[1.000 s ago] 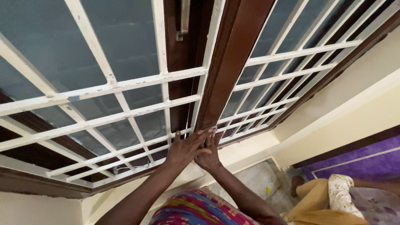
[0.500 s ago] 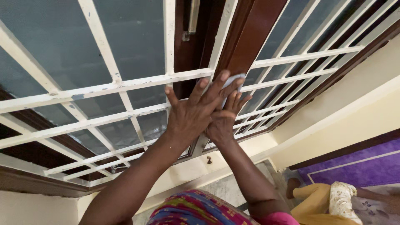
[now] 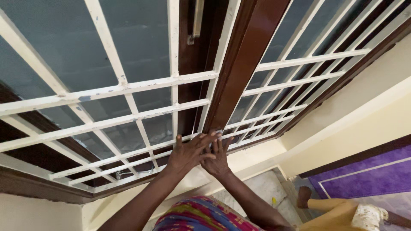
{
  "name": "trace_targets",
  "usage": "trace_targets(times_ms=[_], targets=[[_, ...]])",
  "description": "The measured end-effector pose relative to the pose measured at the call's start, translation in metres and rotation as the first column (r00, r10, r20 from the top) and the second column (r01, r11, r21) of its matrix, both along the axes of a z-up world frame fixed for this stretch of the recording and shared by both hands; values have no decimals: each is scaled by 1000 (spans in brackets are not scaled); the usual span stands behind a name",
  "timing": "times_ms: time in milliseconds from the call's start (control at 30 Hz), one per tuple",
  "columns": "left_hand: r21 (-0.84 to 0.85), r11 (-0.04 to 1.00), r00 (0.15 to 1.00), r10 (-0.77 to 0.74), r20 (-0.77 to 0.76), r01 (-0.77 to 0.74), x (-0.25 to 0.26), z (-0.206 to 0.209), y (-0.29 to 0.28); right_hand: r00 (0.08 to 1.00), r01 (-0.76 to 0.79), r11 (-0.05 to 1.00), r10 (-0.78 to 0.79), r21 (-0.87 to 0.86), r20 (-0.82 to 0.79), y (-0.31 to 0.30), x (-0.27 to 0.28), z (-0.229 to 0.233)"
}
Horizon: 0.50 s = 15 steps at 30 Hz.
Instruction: The person wipes the white metal bars of a window with a gray cloth. They systematically clean the horizontal and vertical bars, moving from the top to the bottom of the window frame.
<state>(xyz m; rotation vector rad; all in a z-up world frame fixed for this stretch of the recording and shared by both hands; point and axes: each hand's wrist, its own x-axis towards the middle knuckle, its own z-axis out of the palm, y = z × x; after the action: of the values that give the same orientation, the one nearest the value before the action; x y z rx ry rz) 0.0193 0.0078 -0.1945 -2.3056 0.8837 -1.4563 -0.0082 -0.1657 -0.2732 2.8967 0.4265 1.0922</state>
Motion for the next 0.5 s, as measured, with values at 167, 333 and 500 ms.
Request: trace_targets(times_ms=[167,333,500], targets=[[-146,985,990,-72,118,89,11,123,-4,968,29,999,-35,27,250,2,19,121],[-99,985,976,-123,177,142,1,209,1,910,-36,995,-6,93,415,17,29,203],[-17,990,980,-133,146,137,-9,176,9,913,118,993,-120,28,390,18,32,152]])
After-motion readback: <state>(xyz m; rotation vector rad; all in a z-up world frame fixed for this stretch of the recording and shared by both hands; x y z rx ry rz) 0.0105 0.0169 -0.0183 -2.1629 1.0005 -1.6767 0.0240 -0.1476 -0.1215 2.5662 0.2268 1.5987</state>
